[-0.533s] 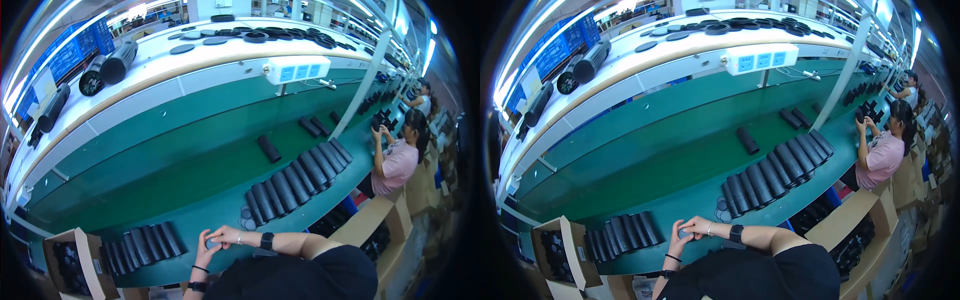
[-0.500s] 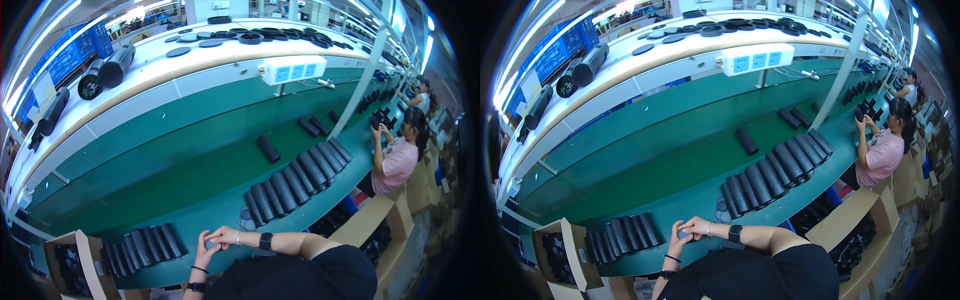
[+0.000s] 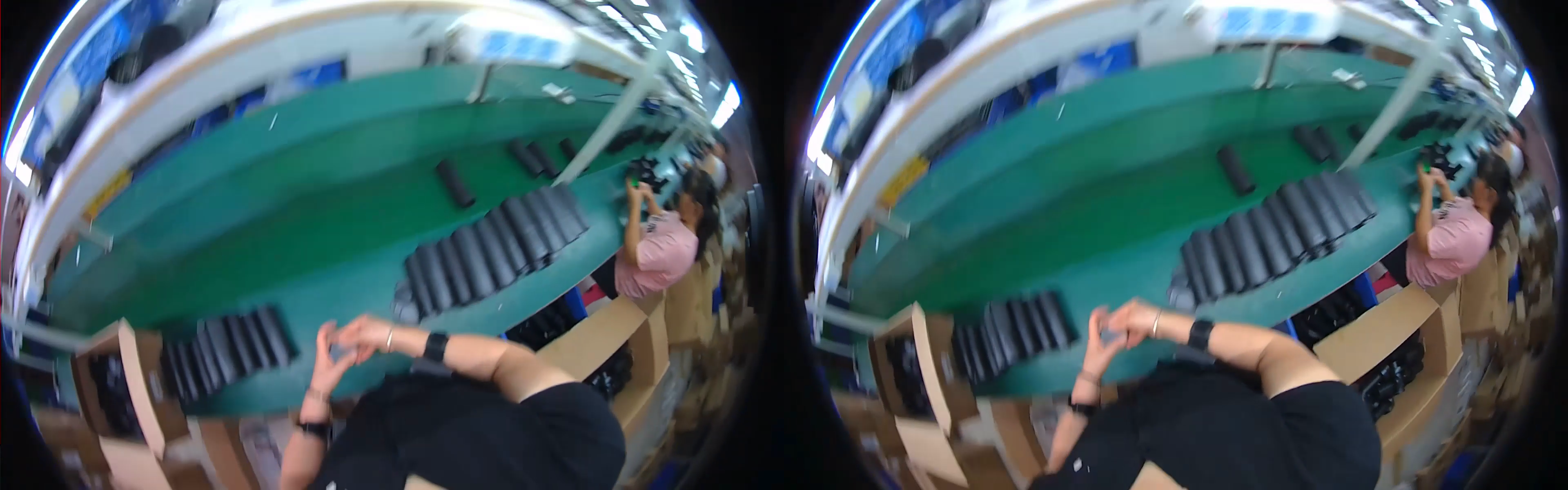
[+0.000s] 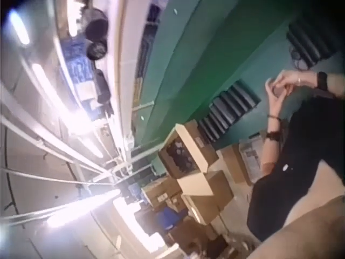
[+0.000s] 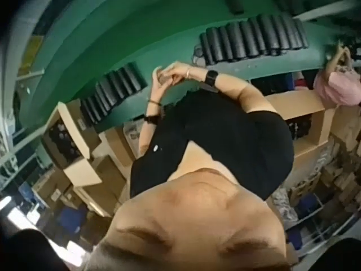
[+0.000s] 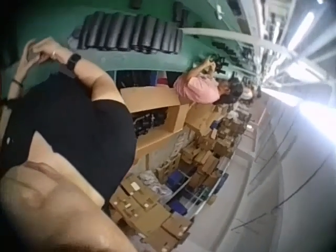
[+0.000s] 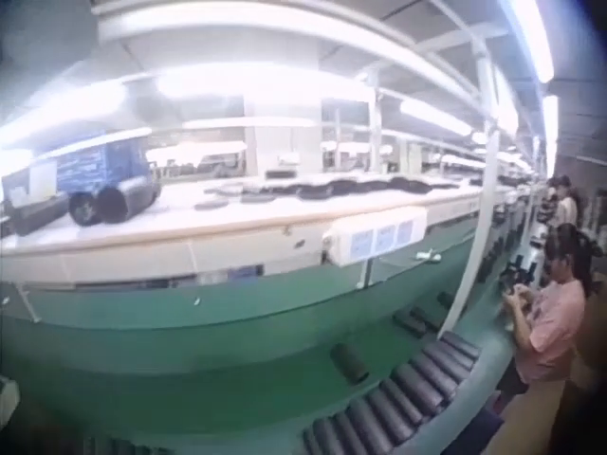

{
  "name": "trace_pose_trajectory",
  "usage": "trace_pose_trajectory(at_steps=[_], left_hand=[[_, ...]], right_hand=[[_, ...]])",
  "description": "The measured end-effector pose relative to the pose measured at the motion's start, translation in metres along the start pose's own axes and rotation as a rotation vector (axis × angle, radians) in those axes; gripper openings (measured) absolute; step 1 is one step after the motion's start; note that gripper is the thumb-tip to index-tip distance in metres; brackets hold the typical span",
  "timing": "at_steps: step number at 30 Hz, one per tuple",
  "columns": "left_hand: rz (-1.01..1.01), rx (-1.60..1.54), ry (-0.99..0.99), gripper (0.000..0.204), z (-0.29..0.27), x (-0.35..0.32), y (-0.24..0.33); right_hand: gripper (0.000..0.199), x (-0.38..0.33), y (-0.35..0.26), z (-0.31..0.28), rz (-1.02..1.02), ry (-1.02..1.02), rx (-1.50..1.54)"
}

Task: The person fits caps onto cylinders by hand, removes newspaper from a cardboard box to pack the cylinders inside, and then returns to the workbench to cap more cylinders.

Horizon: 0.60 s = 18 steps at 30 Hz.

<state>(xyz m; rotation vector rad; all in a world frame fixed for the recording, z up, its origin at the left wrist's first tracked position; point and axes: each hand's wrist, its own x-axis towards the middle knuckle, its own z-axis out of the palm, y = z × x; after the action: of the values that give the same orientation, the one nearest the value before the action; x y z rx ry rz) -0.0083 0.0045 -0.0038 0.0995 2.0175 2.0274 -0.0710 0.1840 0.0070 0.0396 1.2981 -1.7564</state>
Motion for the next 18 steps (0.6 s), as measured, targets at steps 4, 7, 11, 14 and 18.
trace_pose_trajectory(at_steps=[4,7,11,14,18], left_hand=[[0.134,0.177,0.03,0.079,0.001,0.018,0.011],[0.072,0.109,-0.048,0.088,0.003,0.02,0.012],[0.016,-0.031,-0.024,0.083,0.0,0.003,0.004],[-0.1,-0.491,0.096,0.068,-0.013,-0.001,0.005],[0.053,-0.851,-0.083,0.041,-0.027,-0.003,0.015]], right_hand=[[0.025,0.0,-0.016,0.001,-0.044,0.086,-0.087],[0.029,0.008,-0.013,-0.023,0.056,-0.004,-0.09],[0.037,0.0,-0.002,-0.018,0.113,-0.073,-0.035],[0.061,0.004,0.009,-0.029,0.028,-0.211,0.25],[0.092,-0.007,0.02,-0.019,-0.447,-0.106,-0.842]])
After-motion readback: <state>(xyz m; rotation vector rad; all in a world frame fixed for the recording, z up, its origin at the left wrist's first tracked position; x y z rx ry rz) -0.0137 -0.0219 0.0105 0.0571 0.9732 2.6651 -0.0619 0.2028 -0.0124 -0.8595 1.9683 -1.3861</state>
